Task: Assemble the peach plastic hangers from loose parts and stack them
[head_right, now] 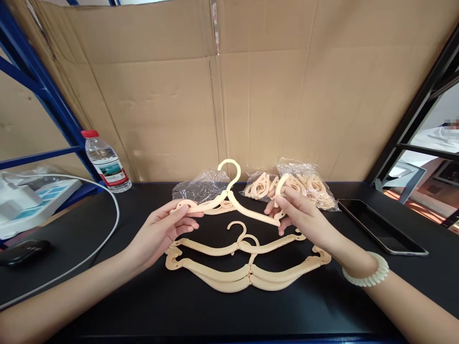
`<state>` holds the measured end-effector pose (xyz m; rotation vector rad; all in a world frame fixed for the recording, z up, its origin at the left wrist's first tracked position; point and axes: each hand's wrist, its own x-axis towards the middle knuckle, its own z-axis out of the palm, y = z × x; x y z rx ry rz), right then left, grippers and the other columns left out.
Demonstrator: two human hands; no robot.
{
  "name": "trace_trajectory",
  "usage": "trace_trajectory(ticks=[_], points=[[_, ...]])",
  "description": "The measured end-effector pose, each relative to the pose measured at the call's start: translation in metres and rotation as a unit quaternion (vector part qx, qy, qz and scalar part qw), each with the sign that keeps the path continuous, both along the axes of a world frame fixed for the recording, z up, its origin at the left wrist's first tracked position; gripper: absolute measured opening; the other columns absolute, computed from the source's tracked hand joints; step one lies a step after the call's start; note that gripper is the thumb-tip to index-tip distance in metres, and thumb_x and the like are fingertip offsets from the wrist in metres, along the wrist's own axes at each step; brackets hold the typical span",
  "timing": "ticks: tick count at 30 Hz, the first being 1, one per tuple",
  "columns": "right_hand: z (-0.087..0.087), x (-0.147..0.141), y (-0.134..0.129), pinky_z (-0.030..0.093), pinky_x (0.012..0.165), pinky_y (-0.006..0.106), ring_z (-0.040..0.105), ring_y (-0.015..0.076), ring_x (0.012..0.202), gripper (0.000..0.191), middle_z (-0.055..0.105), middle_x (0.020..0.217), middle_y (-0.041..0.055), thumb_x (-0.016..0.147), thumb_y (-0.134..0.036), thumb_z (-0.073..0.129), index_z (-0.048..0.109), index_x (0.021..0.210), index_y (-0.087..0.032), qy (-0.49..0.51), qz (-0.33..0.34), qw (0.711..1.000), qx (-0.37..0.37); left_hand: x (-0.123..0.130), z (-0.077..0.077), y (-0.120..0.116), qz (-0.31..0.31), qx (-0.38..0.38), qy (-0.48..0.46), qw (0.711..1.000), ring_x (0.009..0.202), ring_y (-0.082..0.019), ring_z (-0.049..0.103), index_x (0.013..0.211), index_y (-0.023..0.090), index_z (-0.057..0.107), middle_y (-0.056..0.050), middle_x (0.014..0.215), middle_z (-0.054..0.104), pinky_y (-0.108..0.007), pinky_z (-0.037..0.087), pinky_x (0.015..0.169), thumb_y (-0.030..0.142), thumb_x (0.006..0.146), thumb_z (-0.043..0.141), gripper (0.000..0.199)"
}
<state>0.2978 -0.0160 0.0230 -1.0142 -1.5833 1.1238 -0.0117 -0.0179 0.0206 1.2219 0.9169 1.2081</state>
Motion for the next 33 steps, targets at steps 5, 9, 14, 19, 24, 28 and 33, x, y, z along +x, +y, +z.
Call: trace_trajectory(ticks=[5, 9, 14, 19, 24, 28, 33], points=[[-0.0042, -0.0004, -0.0012, 0.046, 0.048, 0.024, 0.046, 0.0133, 0.059, 0.037, 0.049, 0.073, 0.0003, 0.096, -0.054, 0.045, 0.063, 0.107, -0.024, -0.143, 0.009, 0.987, 0.078, 0.0023, -0.0032, -0.0018, -0.010, -0.001, 0.006, 1.000, 0.066, -0.015, 0.070, 0.089, 0.019, 0.071, -0.007, 0.081, 0.077, -0.024, 0.058, 0.067, 0.040, 0.080, 0.074, 0.023], [-0.0068, -0.0016, -0.0060, 0.049, 0.064, 0.031, 0.048, 0.0168, 0.067, 0.035, 0.045, 0.074, 0.0012, 0.099, -0.046, 0.041, 0.068, 0.111, -0.026, -0.236, -0.014, 0.956, 0.173, 0.0048, -0.0025, -0.0049, -0.014, -0.007, -0.004, 1.000, 0.067, -0.017, 0.071, 0.088, 0.019, 0.071, -0.008, 0.081, 0.077, -0.028, 0.059, 0.068, 0.041, 0.079, 0.074, 0.024], [-0.0098, -0.0060, -0.0095, 0.047, 0.091, 0.040, 0.056, 0.0228, 0.095, 0.041, 0.056, 0.101, 0.0070, 0.098, -0.041, 0.044, 0.054, 0.137, -0.034, -0.265, -0.001, 0.935, 0.234, 0.0034, -0.0007, -0.0039, -0.002, -0.016, -0.031, 0.999, 0.070, -0.018, 0.072, 0.088, 0.020, 0.069, -0.007, 0.082, 0.077, -0.028, 0.058, 0.069, 0.041, 0.078, 0.075, 0.024], [-0.0088, -0.0053, -0.0091, 0.047, 0.060, 0.031, 0.054, 0.0184, 0.065, 0.047, 0.057, 0.076, 0.0027, 0.097, -0.047, 0.044, 0.051, 0.139, -0.027, -0.224, 0.005, 0.969, 0.109, 0.0025, -0.0013, -0.0043, 0.007, -0.012, -0.032, 0.999, 0.072, -0.017, 0.072, 0.093, 0.021, 0.065, -0.006, 0.084, 0.077, -0.025, 0.056, 0.067, 0.043, 0.081, 0.072, 0.027], [-0.0030, -0.0012, -0.0089, 0.045, 0.060, 0.034, 0.054, 0.0215, 0.069, 0.038, 0.057, 0.075, 0.0034, 0.095, -0.050, 0.045, 0.060, 0.126, -0.033, -0.250, -0.020, 0.958, 0.139, 0.0054, -0.0013, -0.0080, 0.047, 0.015, 0.004, 0.999, 0.074, -0.016, 0.072, 0.095, 0.023, 0.060, -0.003, 0.085, 0.076, -0.023, 0.055, 0.065, 0.048, 0.085, 0.066, 0.028], [-0.0048, -0.0017, -0.0095, 0.039, 0.055, 0.029, 0.045, 0.0159, 0.059, 0.032, 0.047, 0.065, -0.0023, 0.096, -0.048, 0.046, 0.055, 0.120, -0.029, -0.234, -0.028, 0.962, 0.134, 0.0039, -0.0022, -0.0069, 0.051, 0.028, 0.033, 0.998, 0.071, -0.015, 0.071, 0.094, 0.022, 0.058, -0.002, 0.084, 0.074, -0.024, 0.055, 0.064, 0.049, 0.085, 0.065, 0.029], [-0.0051, -0.0039, -0.0089, 0.038, 0.054, 0.024, 0.046, 0.0123, 0.058, 0.027, 0.049, 0.062, -0.0046, 0.093, -0.049, 0.055, 0.050, 0.100, -0.023, -0.138, -0.003, 0.987, 0.081, 0.0017, -0.0024, -0.0054, 0.056, 0.037, 0.037, 0.997, 0.064, -0.013, 0.067, 0.101, 0.021, 0.058, 0.002, 0.070, 0.069, -0.023, 0.055, 0.063, 0.044, 0.079, 0.074, 0.036]])
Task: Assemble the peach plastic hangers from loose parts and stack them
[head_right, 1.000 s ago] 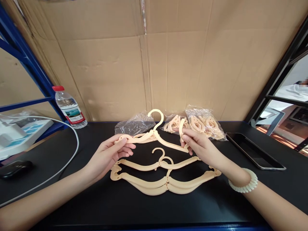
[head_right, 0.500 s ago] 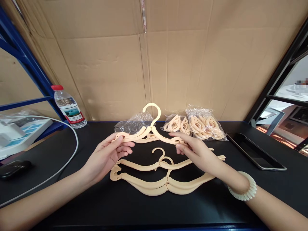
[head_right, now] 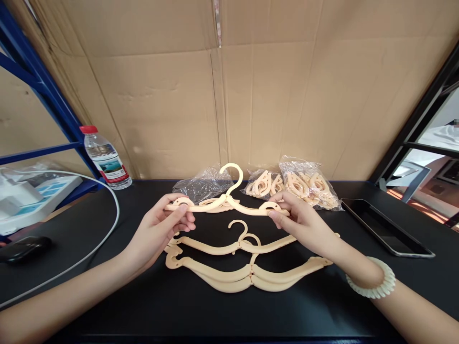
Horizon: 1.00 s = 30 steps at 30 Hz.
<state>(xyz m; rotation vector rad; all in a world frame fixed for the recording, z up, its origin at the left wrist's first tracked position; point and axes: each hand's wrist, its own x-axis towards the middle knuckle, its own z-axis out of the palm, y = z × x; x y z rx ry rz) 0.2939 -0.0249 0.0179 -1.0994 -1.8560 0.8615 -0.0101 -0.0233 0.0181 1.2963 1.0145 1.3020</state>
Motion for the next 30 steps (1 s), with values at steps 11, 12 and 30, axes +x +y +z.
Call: trace_trajectory(ticks=[11, 12, 30], points=[[-0.007, 0.007, 0.007, 0.025, 0.045, 0.022, 0.035, 0.0062, 0.047, 0.029, 0.044, 0.053, -0.0062, 0.079, -0.044, 0.075, 0.063, 0.084, -0.018, 0.151, -0.018, 0.982, -0.115, -0.003, -0.001, 0.003, -0.030, -0.019, 0.017, 0.999, 0.060, -0.008, 0.063, 0.082, 0.014, 0.067, 0.000, 0.067, 0.070, -0.016, 0.050, 0.059, 0.032, 0.075, 0.080, 0.023], [-0.007, 0.007, 0.007, 0.025, 0.045, 0.022, 0.034, 0.0060, 0.047, 0.027, 0.043, 0.052, -0.0063, 0.079, -0.042, 0.076, 0.064, 0.082, -0.018, 0.172, -0.015, 0.978, -0.120, -0.003, -0.001, 0.003, -0.032, -0.018, 0.020, 0.999, 0.059, -0.008, 0.063, 0.079, 0.014, 0.067, 0.000, 0.066, 0.069, -0.015, 0.050, 0.058, 0.031, 0.074, 0.080, 0.023], [0.000, -0.023, -0.006, 0.040, 0.057, 0.020, 0.045, 0.0071, 0.057, 0.018, 0.050, 0.057, -0.0037, 0.085, -0.035, 0.072, 0.070, 0.079, -0.019, 0.232, 0.029, 0.967, -0.099, 0.036, 0.023, 0.002, -0.143, 0.031, 0.053, 0.988, 0.058, -0.006, 0.052, 0.080, 0.016, 0.075, 0.003, 0.064, 0.061, -0.016, 0.048, 0.058, 0.022, 0.076, 0.077, 0.007]])
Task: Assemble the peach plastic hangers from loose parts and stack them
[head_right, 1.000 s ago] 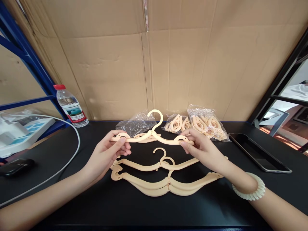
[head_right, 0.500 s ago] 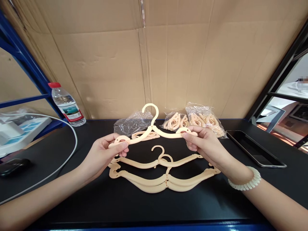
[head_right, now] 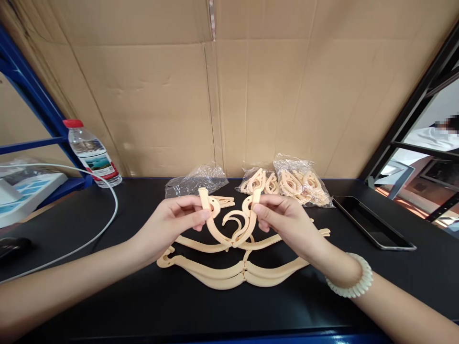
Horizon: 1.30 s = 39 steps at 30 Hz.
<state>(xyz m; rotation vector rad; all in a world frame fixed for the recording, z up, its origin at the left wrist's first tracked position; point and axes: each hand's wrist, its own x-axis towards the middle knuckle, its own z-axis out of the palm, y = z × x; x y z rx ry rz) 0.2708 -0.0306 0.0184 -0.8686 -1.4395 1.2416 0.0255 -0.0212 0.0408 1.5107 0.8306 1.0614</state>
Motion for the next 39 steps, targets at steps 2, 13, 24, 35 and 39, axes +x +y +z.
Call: trace_trajectory(ticks=[2, 13, 24, 35, 39], points=[[0.000, -0.004, -0.002, 0.041, 0.058, 0.021, 0.047, 0.0074, 0.057, 0.015, 0.053, 0.059, -0.0036, 0.087, -0.034, 0.070, 0.071, 0.087, -0.020, -0.040, 0.008, 0.999, 0.031, 0.008, -0.003, -0.001, -0.030, 0.011, -0.006, 0.999, 0.060, -0.006, 0.052, 0.082, 0.017, 0.075, 0.002, 0.068, 0.062, -0.017, 0.048, 0.060, 0.023, 0.080, 0.075, 0.007], [0.002, -0.016, -0.014, 0.051, 0.052, 0.020, 0.054, 0.0080, 0.053, 0.018, 0.062, 0.065, -0.0012, 0.086, -0.034, 0.068, 0.069, 0.088, -0.016, -0.091, 0.042, 0.995, 0.029, 0.011, -0.016, 0.002, -0.010, -0.017, -0.033, 0.999, 0.068, -0.007, 0.052, 0.091, 0.018, 0.073, -0.001, 0.087, 0.064, -0.020, 0.046, 0.066, 0.028, 0.085, 0.070, 0.012], [0.001, -0.022, -0.015, 0.052, 0.042, 0.020, 0.054, 0.0087, 0.044, 0.030, 0.061, 0.055, -0.0011, 0.071, -0.042, 0.081, 0.066, 0.071, -0.016, -0.071, -0.010, 0.997, -0.023, 0.016, -0.010, 0.000, 0.011, 0.052, -0.009, 0.999, 0.076, -0.015, 0.063, 0.084, 0.017, 0.065, -0.002, 0.081, 0.065, -0.029, 0.054, 0.073, 0.028, 0.077, 0.075, 0.017], [0.009, -0.027, -0.019, 0.050, 0.038, 0.019, 0.054, 0.0079, 0.038, 0.031, 0.062, 0.053, -0.0015, 0.065, -0.037, 0.086, 0.063, 0.066, -0.016, -0.060, -0.052, 0.996, -0.027, 0.017, -0.006, 0.002, 0.018, 0.109, 0.000, 0.994, 0.068, -0.011, 0.059, 0.086, 0.018, 0.065, 0.001, 0.075, 0.062, -0.022, 0.050, 0.063, 0.025, 0.079, 0.074, 0.014], [0.009, -0.027, -0.020, 0.050, 0.037, 0.019, 0.054, 0.0086, 0.038, 0.032, 0.061, 0.052, -0.0013, 0.069, -0.041, 0.083, 0.062, 0.066, -0.017, -0.067, -0.056, 0.996, -0.020, 0.017, -0.004, 0.000, 0.013, 0.111, -0.004, 0.994, 0.069, -0.012, 0.060, 0.088, 0.017, 0.066, 0.000, 0.076, 0.063, -0.023, 0.051, 0.063, 0.023, 0.079, 0.074, 0.013]])
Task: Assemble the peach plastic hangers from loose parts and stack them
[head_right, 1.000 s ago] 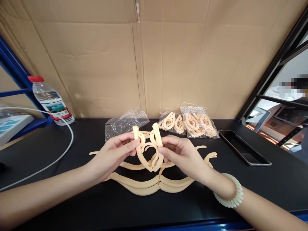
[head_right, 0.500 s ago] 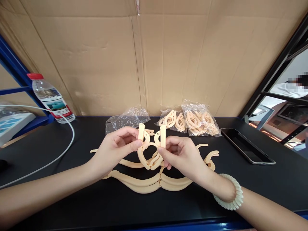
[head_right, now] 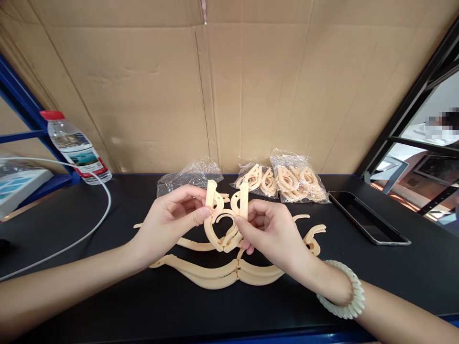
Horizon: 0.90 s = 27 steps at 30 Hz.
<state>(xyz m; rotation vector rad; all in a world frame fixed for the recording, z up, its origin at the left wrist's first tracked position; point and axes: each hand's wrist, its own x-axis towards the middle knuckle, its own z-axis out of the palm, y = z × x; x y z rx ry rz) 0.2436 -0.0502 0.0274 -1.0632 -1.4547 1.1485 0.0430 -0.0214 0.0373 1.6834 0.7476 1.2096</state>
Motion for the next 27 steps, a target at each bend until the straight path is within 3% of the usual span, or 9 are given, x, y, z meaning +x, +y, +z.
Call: trace_trajectory(ticks=[7, 16, 23, 27], points=[[-0.001, 0.002, -0.001, 0.053, 0.042, 0.022, 0.057, 0.0103, 0.041, 0.028, 0.062, 0.051, -0.0012, 0.073, -0.041, 0.079, 0.066, 0.073, -0.017, -0.005, 0.017, 1.000, 0.024, 0.000, 0.002, -0.002, -0.003, 0.006, 0.010, 1.000, 0.076, -0.014, 0.062, 0.093, 0.019, 0.071, -0.002, 0.084, 0.068, -0.025, 0.055, 0.071, 0.022, 0.079, 0.073, 0.015], [-0.011, -0.001, 0.001, 0.055, 0.049, 0.023, 0.061, 0.0117, 0.047, 0.030, 0.065, 0.056, 0.0003, 0.078, -0.042, 0.076, 0.073, 0.090, -0.015, 0.015, 0.103, 0.995, -0.002, 0.002, -0.004, -0.002, -0.005, 0.011, 0.065, 0.998, 0.088, -0.020, 0.063, 0.096, 0.020, 0.073, -0.008, 0.103, 0.070, -0.028, 0.054, 0.070, 0.029, 0.081, 0.070, 0.017], [-0.010, -0.001, 0.002, 0.057, 0.049, 0.024, 0.064, 0.0124, 0.048, 0.032, 0.066, 0.058, 0.0003, 0.083, -0.044, 0.071, 0.069, 0.094, -0.015, 0.045, 0.114, 0.992, -0.027, 0.003, -0.010, -0.002, -0.047, -0.030, 0.097, 0.994, 0.080, -0.016, 0.061, 0.094, 0.018, 0.070, -0.005, 0.091, 0.067, -0.025, 0.052, 0.065, 0.034, 0.089, 0.061, 0.019], [-0.007, -0.001, 0.003, 0.056, 0.047, 0.023, 0.064, 0.0119, 0.048, 0.033, 0.064, 0.060, -0.0007, 0.081, -0.046, 0.072, 0.066, 0.091, -0.015, 0.060, 0.110, 0.991, -0.047, 0.003, -0.011, -0.002, -0.059, -0.046, 0.100, 0.992, 0.087, -0.020, 0.064, 0.097, 0.018, 0.070, -0.007, 0.099, 0.068, -0.030, 0.055, 0.074, 0.034, 0.088, 0.061, 0.021]])
